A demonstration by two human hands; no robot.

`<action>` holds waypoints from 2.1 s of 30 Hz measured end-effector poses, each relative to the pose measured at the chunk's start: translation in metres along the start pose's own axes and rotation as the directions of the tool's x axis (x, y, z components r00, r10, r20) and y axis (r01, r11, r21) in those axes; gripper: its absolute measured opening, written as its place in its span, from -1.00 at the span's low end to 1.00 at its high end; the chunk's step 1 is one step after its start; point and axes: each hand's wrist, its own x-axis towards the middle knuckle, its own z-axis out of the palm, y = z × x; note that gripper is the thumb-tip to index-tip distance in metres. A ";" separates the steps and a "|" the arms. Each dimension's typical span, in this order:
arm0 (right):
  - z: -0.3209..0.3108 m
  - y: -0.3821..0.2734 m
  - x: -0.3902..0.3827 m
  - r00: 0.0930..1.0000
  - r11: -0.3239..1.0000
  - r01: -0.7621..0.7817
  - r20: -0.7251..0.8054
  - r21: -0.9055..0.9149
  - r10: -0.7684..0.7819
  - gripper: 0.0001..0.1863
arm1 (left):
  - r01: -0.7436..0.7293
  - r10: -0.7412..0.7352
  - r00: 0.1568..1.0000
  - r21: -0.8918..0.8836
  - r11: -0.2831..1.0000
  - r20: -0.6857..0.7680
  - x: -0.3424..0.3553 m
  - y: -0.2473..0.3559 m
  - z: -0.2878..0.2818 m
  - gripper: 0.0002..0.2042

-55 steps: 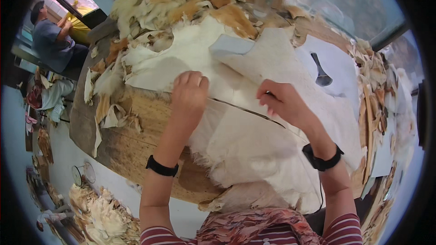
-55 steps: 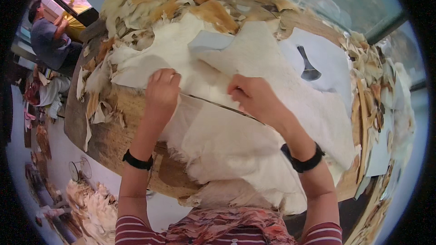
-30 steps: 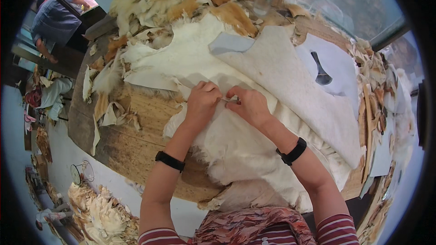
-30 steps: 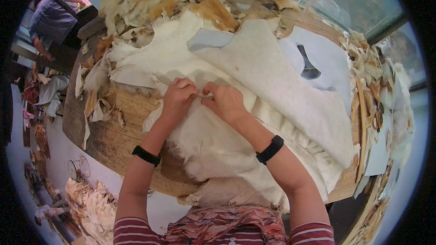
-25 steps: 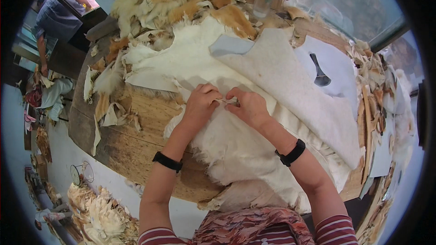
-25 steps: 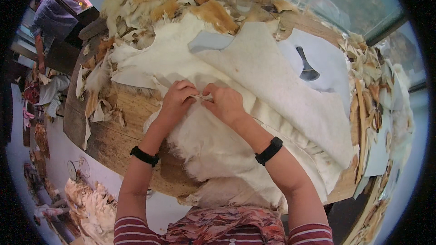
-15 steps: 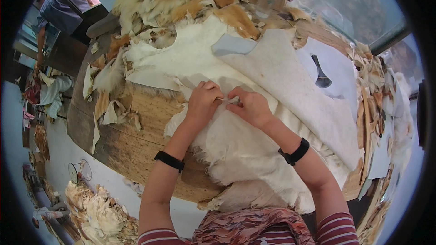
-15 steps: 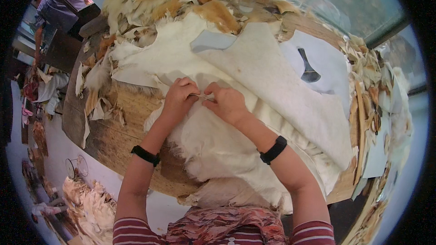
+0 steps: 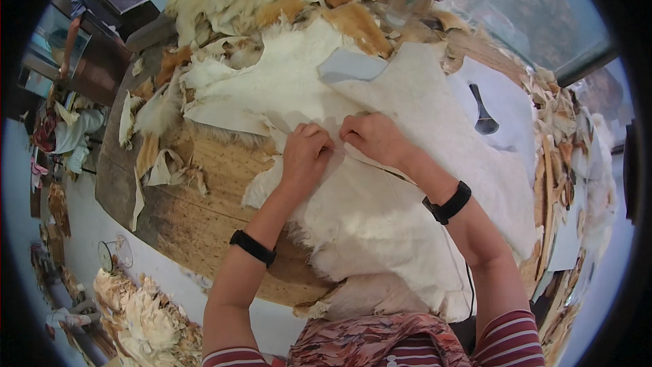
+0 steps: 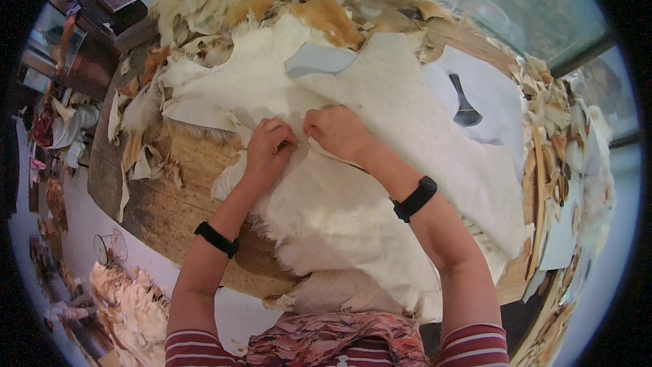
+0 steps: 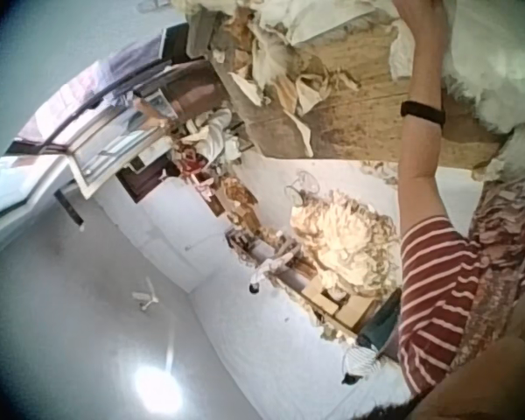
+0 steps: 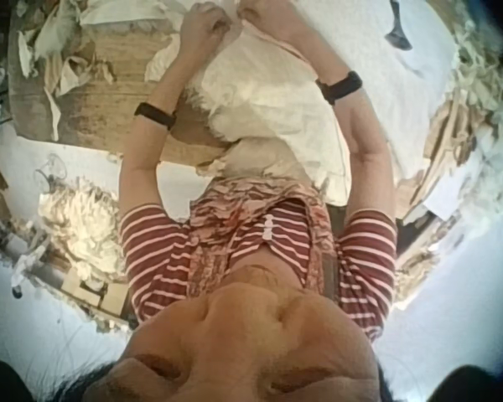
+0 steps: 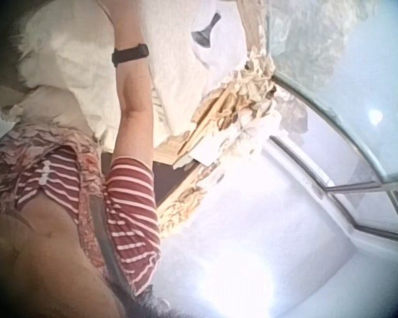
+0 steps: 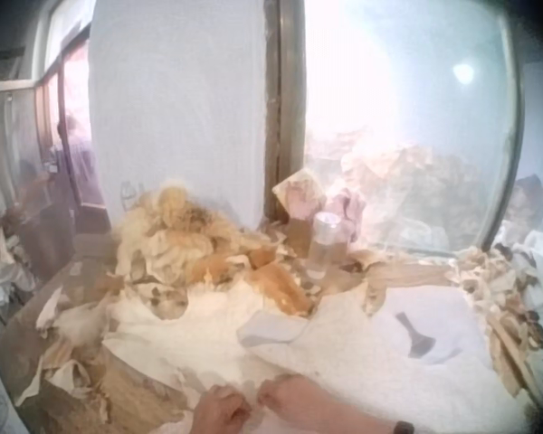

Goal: Marking, pinning, hand-sewing, and cutting leather and fur pieces in a workshop.

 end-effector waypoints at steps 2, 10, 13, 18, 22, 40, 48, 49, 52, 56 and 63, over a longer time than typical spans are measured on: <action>0.002 0.003 0.001 1.000 0.999 0.015 -0.019 0.047 -0.014 -0.93 | -0.001 0.001 1.000 -0.015 1.000 -0.009 -0.002 -0.001 0.000 -0.85; 0.000 0.002 0.002 0.999 0.999 0.024 0.032 0.028 -0.025 -0.91 | 0.043 -0.044 0.999 -0.058 0.997 -0.017 -0.004 0.001 0.000 -0.84; -0.001 0.000 0.003 0.996 0.996 0.039 0.071 0.082 -0.045 -0.89 | 0.044 -0.044 0.999 -0.051 0.998 -0.009 -0.005 0.000 0.001 -0.84; -0.001 -0.001 0.005 0.989 0.992 0.081 0.117 0.099 -0.092 -0.88 | 0.054 -0.054 0.999 -0.056 0.997 -0.008 -0.004 0.001 0.000 -0.84; 0.003 0.002 0.004 0.986 0.990 0.129 0.096 0.048 -0.133 -0.83 | 0.103 -0.104 0.995 -0.117 0.988 -0.003 -0.003 0.002 0.002 -0.85; -0.006 -0.044 -0.010 0.994 0.994 0.053 0.104 -0.097 -0.043 -0.47 | 0.218 -0.201 0.976 -0.419 0.881 0.085 -0.002 -0.005 -0.002 -0.84; 0.012 -0.030 -0.015 0.840 0.853 0.358 -0.267 -0.379 -0.472 -0.80 | 0.119 -0.111 0.992 -0.185 0.976 0.053 0.001 -0.004 -0.001 -0.81; 0.010 -0.033 -0.016 0.833 0.854 0.355 -0.285 -0.381 -0.474 -0.83 | 0.107 -0.103 0.994 -0.159 0.981 0.036 0.001 -0.004 0.000 -0.81; -0.013 -0.055 -0.005 0.788 0.989 0.136 -0.611 0.060 -0.072 -0.92 | 0.002 0.002 0.999 -0.079 0.997 0.048 0.001 -0.006 -0.001 -0.81; -0.027 -0.029 -0.011 0.903 0.350 -0.151 -0.016 0.925 0.430 -0.94 | 0.000 0.005 0.998 -0.072 0.997 0.069 0.001 -0.007 0.001 -0.80; -0.070 0.041 -0.040 0.781 0.114 0.046 -0.107 0.992 0.616 -0.91 | 0.029 -0.023 0.998 -0.117 0.993 0.050 0.000 -0.004 0.002 -0.82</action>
